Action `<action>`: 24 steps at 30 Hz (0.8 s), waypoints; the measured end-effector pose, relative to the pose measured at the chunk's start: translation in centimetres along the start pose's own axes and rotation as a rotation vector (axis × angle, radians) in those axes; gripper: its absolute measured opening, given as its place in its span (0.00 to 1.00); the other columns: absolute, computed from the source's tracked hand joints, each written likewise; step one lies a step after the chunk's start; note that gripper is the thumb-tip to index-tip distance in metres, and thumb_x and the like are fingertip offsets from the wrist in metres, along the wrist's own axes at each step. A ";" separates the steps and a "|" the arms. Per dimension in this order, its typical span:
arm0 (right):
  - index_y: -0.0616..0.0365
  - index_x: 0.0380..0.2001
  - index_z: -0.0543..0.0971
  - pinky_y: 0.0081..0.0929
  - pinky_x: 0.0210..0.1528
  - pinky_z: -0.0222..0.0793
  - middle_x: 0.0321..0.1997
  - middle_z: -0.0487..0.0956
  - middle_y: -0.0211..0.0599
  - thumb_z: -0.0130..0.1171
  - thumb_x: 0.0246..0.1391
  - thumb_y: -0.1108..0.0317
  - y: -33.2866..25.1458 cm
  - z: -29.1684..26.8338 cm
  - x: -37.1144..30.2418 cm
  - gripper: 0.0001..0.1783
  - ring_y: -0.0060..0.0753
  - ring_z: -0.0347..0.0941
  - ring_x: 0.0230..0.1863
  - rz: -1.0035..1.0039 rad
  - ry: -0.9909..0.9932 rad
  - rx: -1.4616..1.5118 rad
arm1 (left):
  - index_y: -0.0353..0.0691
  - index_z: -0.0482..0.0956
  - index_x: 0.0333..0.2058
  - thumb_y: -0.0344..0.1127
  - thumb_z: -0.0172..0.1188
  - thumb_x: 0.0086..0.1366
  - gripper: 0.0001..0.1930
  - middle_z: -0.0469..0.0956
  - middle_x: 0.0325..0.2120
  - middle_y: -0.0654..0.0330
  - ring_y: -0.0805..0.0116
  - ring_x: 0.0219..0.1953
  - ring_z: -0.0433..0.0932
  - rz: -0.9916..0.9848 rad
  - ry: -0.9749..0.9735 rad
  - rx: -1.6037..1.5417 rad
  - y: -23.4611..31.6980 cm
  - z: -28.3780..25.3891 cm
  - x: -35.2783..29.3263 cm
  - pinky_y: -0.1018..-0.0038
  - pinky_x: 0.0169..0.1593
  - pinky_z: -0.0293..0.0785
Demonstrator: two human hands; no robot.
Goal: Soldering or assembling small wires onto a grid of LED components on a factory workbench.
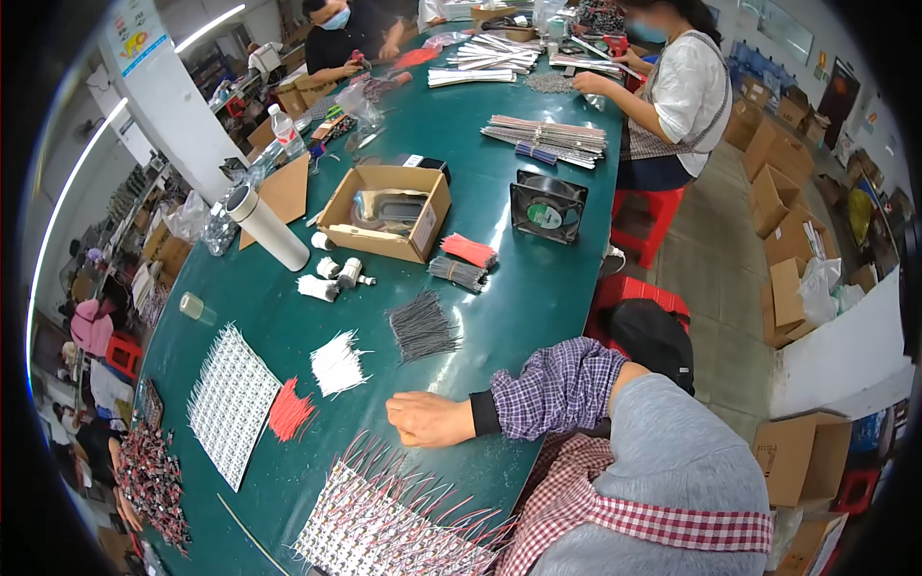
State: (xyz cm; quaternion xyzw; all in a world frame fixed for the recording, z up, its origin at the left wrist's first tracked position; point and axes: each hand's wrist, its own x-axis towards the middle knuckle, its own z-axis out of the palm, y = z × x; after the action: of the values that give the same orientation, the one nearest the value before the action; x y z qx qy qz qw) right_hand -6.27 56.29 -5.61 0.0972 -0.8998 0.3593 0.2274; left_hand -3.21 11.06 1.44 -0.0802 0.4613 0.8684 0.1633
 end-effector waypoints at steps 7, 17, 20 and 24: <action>0.62 0.23 0.72 0.41 0.43 0.67 0.32 0.71 0.42 0.55 0.54 0.72 0.2 0.0 -0.1 0.07 0.46 0.69 0.38 -0.030 0.000 -0.003 | 0.40 0.73 0.51 0.43 0.54 0.74 0.15 0.72 0.33 0.65 0.74 0.27 0.64 0.031 0.046 -0.008 -0.3 1.1 -0.1 0.74 0.34 0.66; 0.61 0.30 0.70 0.45 0.44 0.67 0.35 0.71 0.44 0.52 0.60 0.71 0.2 0.2 0.2 0.06 0.50 0.70 0.40 0.083 0.000 0.092 | 0.38 0.73 0.50 0.40 0.54 0.73 0.14 0.72 0.33 0.64 0.74 0.26 0.64 0.147 0.116 -0.063 -0.5 2.6 -2.6 0.77 0.32 0.65; 0.62 0.31 0.70 0.45 0.44 0.67 0.35 0.72 0.45 0.50 0.62 0.70 0.3 0.0 0.2 0.07 0.52 0.71 0.40 0.070 -0.012 0.070 | 0.37 0.73 0.50 0.39 0.55 0.73 0.14 0.72 0.33 0.64 0.75 0.26 0.64 0.208 0.159 -0.088 -0.5 2.9 -3.9 0.77 0.32 0.65; 0.62 0.30 0.70 0.46 0.44 0.68 0.35 0.72 0.46 0.50 0.63 0.69 0.3 -0.1 0.4 0.08 0.53 0.71 0.40 0.069 0.003 0.038 | 0.36 0.73 0.50 0.38 0.55 0.73 0.14 0.72 0.33 0.63 0.75 0.26 0.63 0.303 0.244 -0.134 -0.3 2.9 -6.6 0.78 0.31 0.64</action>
State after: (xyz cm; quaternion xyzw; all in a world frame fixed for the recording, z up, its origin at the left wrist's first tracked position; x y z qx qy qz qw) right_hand -6.70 56.55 -5.57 0.0698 -0.8954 0.3841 0.2142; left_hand 3.11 12.23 4.79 -0.1252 0.4258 0.8956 -0.0318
